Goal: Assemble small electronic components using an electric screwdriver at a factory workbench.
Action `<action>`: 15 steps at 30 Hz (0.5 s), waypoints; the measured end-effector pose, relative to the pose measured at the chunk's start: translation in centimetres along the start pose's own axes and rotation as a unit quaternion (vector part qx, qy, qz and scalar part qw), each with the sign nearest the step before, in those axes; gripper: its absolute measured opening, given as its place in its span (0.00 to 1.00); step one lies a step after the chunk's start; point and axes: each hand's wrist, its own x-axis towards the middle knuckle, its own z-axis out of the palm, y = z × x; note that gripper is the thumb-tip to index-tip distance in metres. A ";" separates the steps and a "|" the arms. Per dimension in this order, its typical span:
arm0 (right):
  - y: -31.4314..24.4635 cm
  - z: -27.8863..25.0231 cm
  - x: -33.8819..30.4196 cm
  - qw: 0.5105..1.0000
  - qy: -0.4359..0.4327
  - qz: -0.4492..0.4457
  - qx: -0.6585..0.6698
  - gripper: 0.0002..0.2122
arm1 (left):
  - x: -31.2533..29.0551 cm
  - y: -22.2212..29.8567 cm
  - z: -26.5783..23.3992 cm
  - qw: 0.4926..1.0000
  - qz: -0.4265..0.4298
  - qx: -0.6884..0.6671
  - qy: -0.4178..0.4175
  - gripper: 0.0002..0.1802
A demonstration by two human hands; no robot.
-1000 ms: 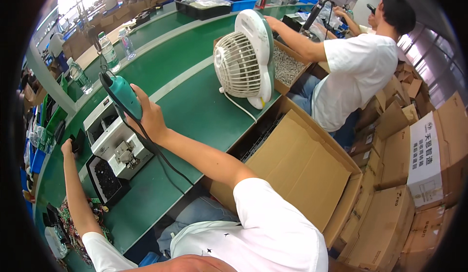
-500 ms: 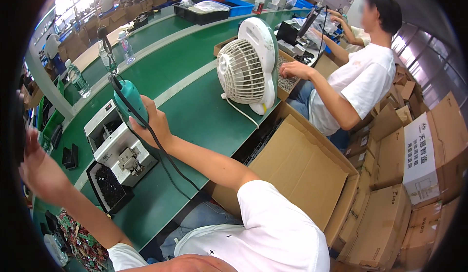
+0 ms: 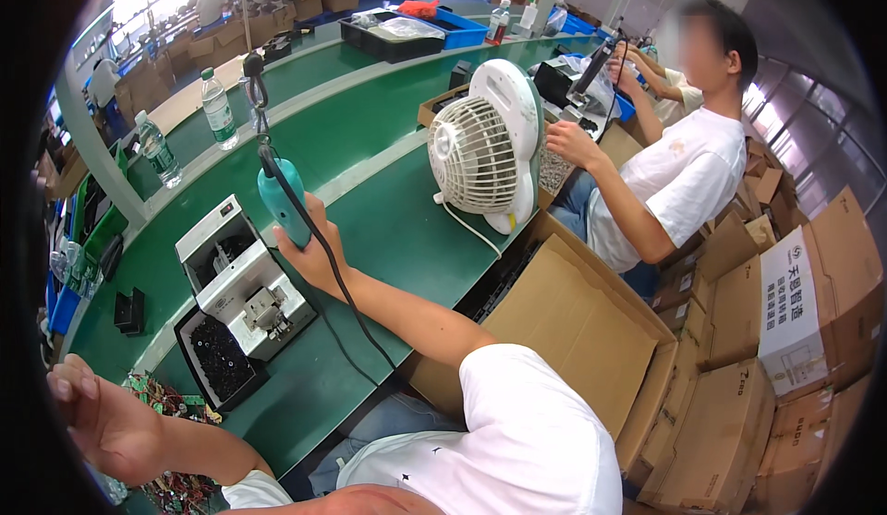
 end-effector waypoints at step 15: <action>0.4 -0.2 0.7 0.996 0.024 -0.070 -0.054 0.25 | -0.1 -0.6 0.7 0.999 0.009 -0.026 0.023 0.16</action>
